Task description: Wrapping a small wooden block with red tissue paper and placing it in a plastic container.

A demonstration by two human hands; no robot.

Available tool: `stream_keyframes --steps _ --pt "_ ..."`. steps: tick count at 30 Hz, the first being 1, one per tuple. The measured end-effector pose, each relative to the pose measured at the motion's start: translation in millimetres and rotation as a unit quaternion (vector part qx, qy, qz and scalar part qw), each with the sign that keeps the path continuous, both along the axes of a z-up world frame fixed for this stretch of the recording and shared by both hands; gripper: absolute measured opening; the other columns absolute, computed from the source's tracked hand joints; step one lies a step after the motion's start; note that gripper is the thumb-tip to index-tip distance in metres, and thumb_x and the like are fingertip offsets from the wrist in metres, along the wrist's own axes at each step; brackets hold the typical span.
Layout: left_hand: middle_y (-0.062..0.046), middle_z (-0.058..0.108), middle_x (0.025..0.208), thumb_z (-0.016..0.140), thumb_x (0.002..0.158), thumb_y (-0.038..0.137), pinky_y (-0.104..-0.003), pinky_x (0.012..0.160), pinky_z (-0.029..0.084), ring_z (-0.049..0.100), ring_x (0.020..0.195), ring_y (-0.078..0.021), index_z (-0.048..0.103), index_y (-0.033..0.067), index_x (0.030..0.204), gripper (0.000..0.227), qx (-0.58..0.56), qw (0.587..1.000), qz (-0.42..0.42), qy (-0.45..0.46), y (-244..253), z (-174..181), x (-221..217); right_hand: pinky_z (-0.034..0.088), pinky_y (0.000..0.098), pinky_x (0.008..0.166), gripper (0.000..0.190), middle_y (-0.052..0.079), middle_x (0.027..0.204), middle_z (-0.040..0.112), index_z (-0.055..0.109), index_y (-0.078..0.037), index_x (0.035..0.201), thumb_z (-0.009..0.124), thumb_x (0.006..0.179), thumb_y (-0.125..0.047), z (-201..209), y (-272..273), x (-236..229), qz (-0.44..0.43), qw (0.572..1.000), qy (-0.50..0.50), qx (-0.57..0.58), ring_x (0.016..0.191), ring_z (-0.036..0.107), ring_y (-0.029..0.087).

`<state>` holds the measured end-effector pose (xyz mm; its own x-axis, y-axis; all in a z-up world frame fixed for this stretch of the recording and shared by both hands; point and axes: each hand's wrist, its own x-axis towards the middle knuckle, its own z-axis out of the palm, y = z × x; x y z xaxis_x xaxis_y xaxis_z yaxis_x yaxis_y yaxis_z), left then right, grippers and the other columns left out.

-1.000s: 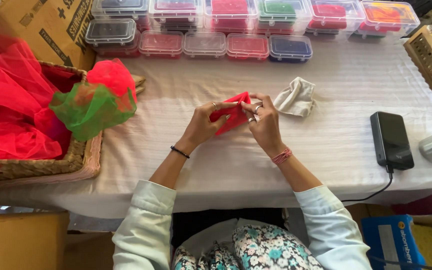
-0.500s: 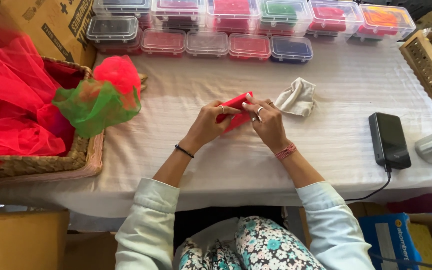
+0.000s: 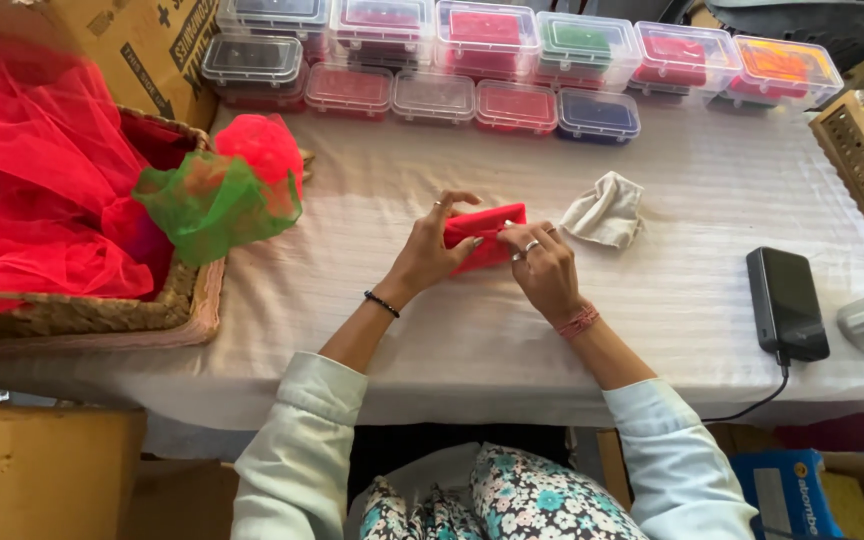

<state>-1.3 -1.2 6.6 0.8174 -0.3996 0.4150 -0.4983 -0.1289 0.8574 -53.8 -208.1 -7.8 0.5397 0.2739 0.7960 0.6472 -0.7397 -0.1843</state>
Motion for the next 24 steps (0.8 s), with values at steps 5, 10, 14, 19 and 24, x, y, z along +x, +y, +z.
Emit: stream_keyframes --steps 5,10,14,19,24 --pt "-0.015 0.075 0.11 0.073 0.088 0.001 -0.037 0.086 0.062 0.076 0.103 -0.028 0.056 0.0092 0.124 0.041 -0.014 0.999 -0.014 -0.045 -0.1 -4.6 -2.4 0.057 0.0427 0.086 0.037 0.011 0.105 0.072 0.069 -0.004 0.114 0.065 0.081 0.013 4.5 5.6 -3.3 0.004 1.0 0.009 0.013 0.098 0.067 0.032" --pt "-0.016 0.075 0.109 0.075 0.088 0.001 -0.037 0.086 0.06 0.075 0.104 -0.0287 0.061 0.0057 0.118 0.034 -0.002 0.998 0.016 -0.063 -2.1 -6.1 0.4 0.057 0.0424 0.087 0.052 0.012 0.104 0.069 0.069 0.002 0.129 0.064 0.079 0.015 9.0 15.3 -3.5 -0.039 0.998 0.022 -0.054 0.097 0.064 0.032" --pt "-0.014 0.076 0.105 0.071 0.089 0.004 -0.035 0.086 0.062 0.077 0.1 -0.0253 0.062 0.0076 0.121 0.034 -0.022 0.999 0.029 0.012 0.2 -18.2 8.7 0.057 0.0382 0.095 0.05 0.013 0.117 0.067 0.066 0.003 0.131 0.065 0.081 0.01 -7.3 15.8 5.2 -0.063 0.99 0.01 -0.129 0.112 0.063 0.03" --pt "-0.013 0.076 0.102 0.072 0.089 0.01 -0.033 0.082 0.062 0.076 0.096 -0.0208 0.063 0.0098 0.122 0.034 -0.047 0.994 0.033 0.096 -3.8 -32.9 19.7 0.051 0.042 0.105 0.058 0.024 0.125 0.062 0.059 0.014 0.136 0.071 0.082 -0.005 13.3 26.9 -6.1 -0.054 0.982 0.059 -0.172 0.116 0.058 0.036" --pt "-0.013 0.073 0.102 0.074 0.089 0.015 -0.03 0.078 0.061 0.072 0.092 -0.0169 0.059 0.006 0.124 0.04 -0.095 0.977 0.053 0.182 -3.3 -40.2 27.4 0.045 0.0472 0.102 0.078 0.032 0.125 0.059 0.051 0.014 0.131 0.08 0.07 -0.025 28.5 31.7 -9.4 -0.001 0.983 0.103 -0.155 0.118 0.052 0.044"
